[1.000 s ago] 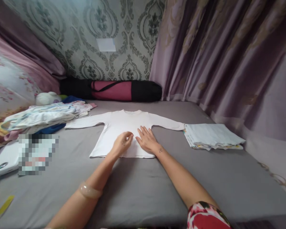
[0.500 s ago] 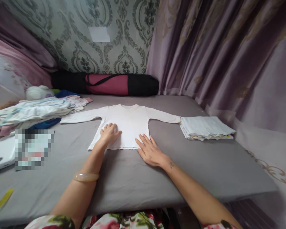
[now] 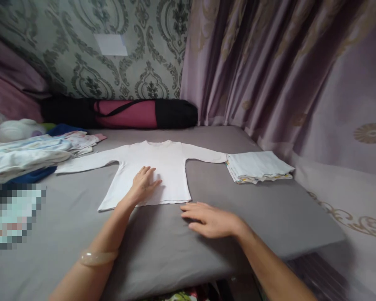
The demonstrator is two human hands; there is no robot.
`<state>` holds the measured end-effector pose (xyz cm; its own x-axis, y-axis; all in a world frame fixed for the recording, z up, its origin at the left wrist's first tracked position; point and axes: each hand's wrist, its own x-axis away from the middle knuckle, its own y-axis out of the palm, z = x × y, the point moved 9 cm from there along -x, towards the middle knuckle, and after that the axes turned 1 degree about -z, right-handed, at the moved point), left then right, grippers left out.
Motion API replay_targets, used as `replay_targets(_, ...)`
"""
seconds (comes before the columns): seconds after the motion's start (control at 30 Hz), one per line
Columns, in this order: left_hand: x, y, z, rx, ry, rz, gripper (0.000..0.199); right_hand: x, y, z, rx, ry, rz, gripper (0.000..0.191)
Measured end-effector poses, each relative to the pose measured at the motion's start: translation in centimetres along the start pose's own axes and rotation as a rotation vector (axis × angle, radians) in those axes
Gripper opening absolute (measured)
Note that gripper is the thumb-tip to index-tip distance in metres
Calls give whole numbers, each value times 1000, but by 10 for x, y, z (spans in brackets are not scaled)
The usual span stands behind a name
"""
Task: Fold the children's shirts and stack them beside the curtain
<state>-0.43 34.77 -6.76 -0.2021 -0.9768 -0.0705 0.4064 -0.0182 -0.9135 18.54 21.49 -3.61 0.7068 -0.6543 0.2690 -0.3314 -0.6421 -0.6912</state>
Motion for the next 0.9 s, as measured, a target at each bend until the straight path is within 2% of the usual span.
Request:
replay_targets(0.07,0,8,15,36,102,16,47,-2,-26,16,-152,58,2,40)
replay_targets(0.1,1,13,22,55,156,17,46,-5,-45,29,-212,107,56,41)
replay_targets(0.13,2,17,30,74,209,10,45,-8,-67,42,-235,136,160,43)
replay_targets(0.2,7,27,46,104,309,-21,45,-8,-119,75,-216,218,478,42)
replay_targets(0.27,14,35,60,124,395,-73,44,0,-159,115,-104,430,763,41)
replay_targets(0.33,20,39,71,132,454,-126,44,12,-182,148,68,714,959,36)
replay_targets(0.4,24,41,78,116,479,-174,43,18,-192,166,235,924,1068,33)
replay_targets(0.47,26,41,81,83,478,-210,41,14,-194,171,370,998,1126,34)
replay_targets(0.6,28,39,85,33,470,-247,41,-4,-185,179,474,997,1138,37)
replay_targets(0.73,28,39,84,14,463,-257,42,-20,-178,195,468,988,1053,40)
replay_targets(0.9,28,40,84,14,463,-261,42,-20,-178,206,505,1021,1037,39)
